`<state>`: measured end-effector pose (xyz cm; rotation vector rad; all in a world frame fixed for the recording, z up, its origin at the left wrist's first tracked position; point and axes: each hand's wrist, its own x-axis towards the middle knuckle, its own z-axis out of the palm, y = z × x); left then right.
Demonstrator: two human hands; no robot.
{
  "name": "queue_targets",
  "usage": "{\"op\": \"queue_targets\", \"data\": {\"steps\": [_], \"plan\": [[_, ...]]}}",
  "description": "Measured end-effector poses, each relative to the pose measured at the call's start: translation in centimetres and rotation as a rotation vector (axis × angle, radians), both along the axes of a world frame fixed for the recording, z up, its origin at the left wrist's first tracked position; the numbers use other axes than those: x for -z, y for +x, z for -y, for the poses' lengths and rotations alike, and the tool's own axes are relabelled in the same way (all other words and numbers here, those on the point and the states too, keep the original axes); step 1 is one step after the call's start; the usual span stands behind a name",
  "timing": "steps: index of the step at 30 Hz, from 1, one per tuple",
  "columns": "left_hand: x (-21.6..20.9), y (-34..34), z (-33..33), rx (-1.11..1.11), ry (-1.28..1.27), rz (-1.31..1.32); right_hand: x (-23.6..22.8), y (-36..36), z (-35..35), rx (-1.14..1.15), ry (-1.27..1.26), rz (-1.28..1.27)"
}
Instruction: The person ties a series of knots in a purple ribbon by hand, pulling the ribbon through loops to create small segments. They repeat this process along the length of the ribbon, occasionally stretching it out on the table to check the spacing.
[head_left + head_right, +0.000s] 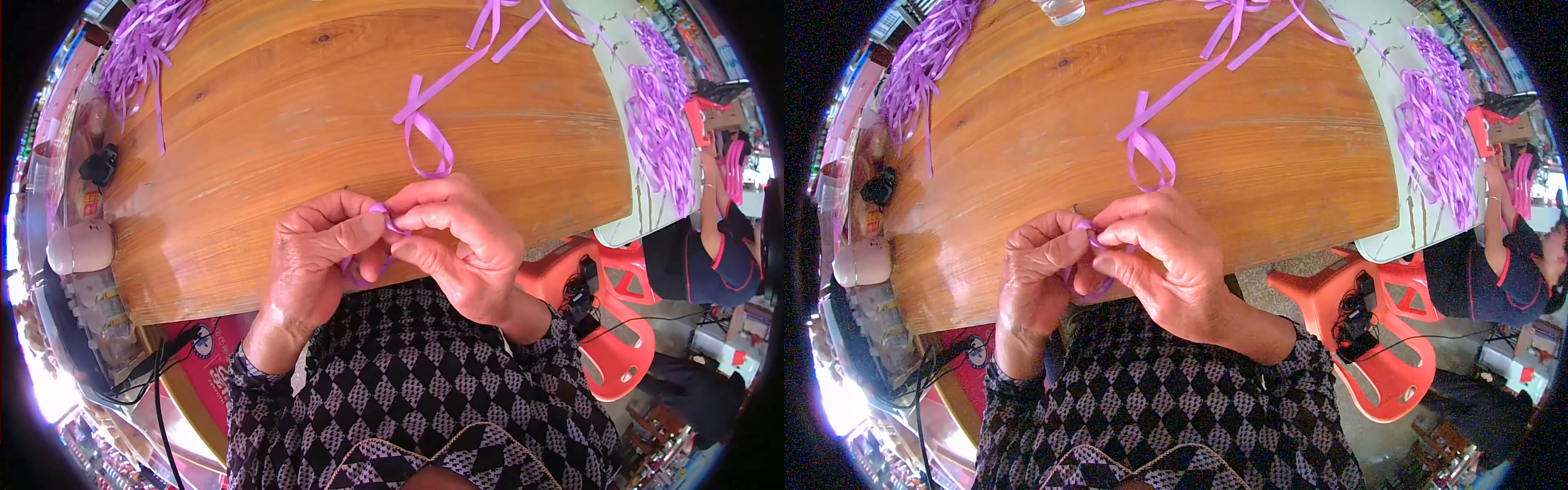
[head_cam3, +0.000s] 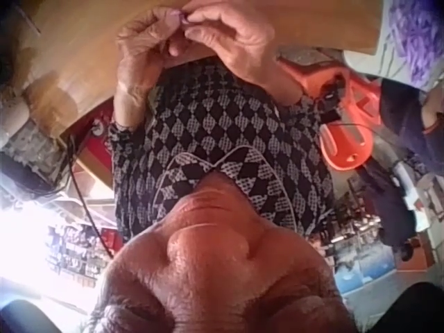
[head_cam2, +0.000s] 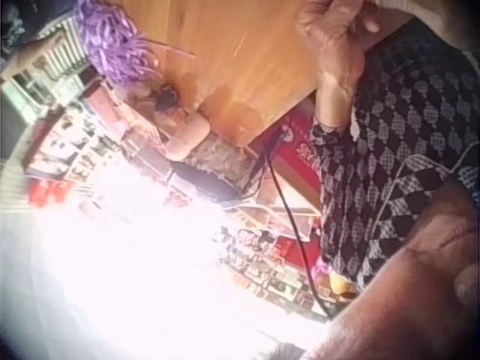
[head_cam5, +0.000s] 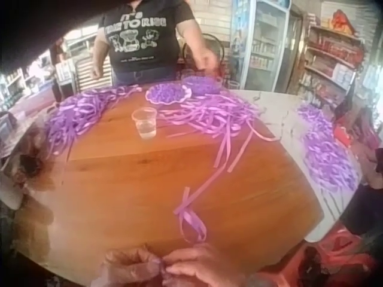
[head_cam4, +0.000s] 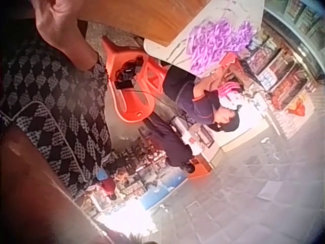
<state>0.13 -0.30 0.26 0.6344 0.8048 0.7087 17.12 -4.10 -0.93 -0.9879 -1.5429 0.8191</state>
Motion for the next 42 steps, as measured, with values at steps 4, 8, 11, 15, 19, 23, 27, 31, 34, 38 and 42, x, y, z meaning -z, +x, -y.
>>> {"op": "queue_targets", "data": {"steps": [4, 8, 11, 15, 19, 23, 27, 31, 34, 38, 42], "plan": [[-0.3, 0.6, 0.6, -0.065, 0.060, -0.070, 0.2, -0.2, 0.1, 0.013, -0.090, -0.099], [-0.4, 0.7, 0.7, -0.081, 0.036, -0.067, -0.1, -0.3, 0.1, 0.015, -0.133, -0.135], [-0.8, 0.9, 0.6, -0.054, 0.059, -0.067, 0.0, -0.2, 0.1, 0.022, -0.154, -0.214], [-0.8, 0.6, 0.9, -0.039, 0.180, -0.126, -0.2, 0.1, -0.5, -0.045, -0.270, -0.391], [-1.0, 0.3, 0.5, 0.016, 0.337, -0.089, -0.6, 0.8, -0.7, -0.126, -0.234, -0.375], [-2.2, 0.1, -0.1, 0.068, 0.158, -0.068, -1.0, 0.8, -0.4, -0.103, -0.263, -0.394], [-1.9, -0.8, -0.1, -0.211, 0.380, -0.133, -1.5, 1.1, -0.5, -0.040, -0.284, -0.327], [-2.6, -1.5, -0.4, -0.329, 0.585, -0.145, -1.4, 1.0, -0.5, -0.136, -0.479, -0.443], [-2.3, -2.7, -1.2, -0.328, 0.780, -0.155, -1.0, 1.0, -0.4, -0.134, -0.437, -0.408], [-2.5, -2.4, -0.8, -0.149, 1.153, -0.951, -1.1, 1.2, -0.8, -0.108, -0.312, -0.226], [-2.3, -1.2, -1.3, -0.008, 1.236, -0.948, -1.2, 0.6, -0.9, -0.091, -0.388, -0.244]]}}
